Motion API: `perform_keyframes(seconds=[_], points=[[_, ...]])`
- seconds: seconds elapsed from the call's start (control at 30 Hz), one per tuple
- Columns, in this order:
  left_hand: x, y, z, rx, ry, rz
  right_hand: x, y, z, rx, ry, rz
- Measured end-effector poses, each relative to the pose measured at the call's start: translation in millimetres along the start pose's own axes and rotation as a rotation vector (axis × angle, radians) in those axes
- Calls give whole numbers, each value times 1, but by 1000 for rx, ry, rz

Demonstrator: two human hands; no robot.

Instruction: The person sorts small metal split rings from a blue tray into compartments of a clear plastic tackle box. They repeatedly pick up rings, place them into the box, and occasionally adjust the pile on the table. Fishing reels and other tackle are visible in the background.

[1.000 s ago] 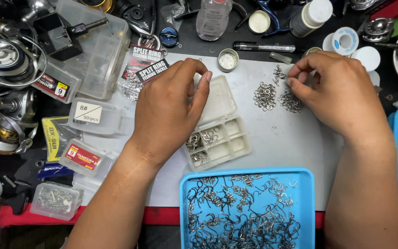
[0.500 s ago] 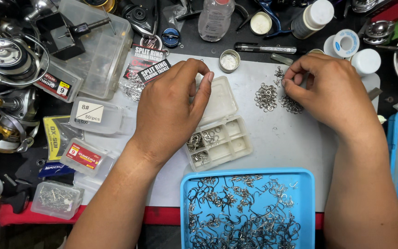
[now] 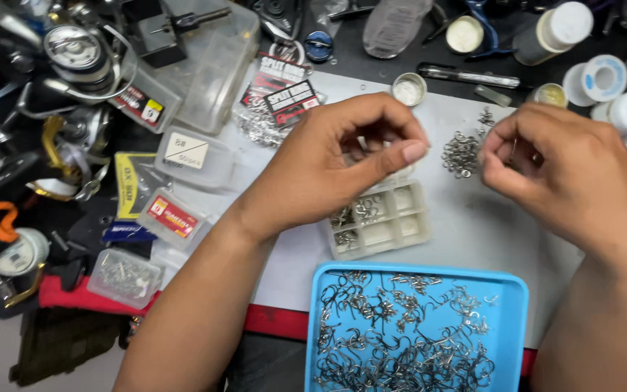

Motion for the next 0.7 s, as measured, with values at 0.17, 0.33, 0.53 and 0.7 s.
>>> perform_keyframes(seconds=[0.17, 0.33, 0.53, 0.7], points=[[6, 7, 26, -236, 269, 52, -12, 13, -58, 329, -190, -188], [10, 4, 17, -210, 262, 231, -34, 19, -103, 456, -209, -317], [14, 0, -3, -140, 231, 357, -34, 19, -108, 508, -218, -379], [6, 4, 4, -71, 110, 302, 17, 27, -67, 337, -222, -2]])
Point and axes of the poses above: each hand's wrist, its own y-axis away from the middle knuckle, its own x-axis out of the back of the hand, z = x × y, the point moved 7 cm from there along -y, towards the middle knuckle
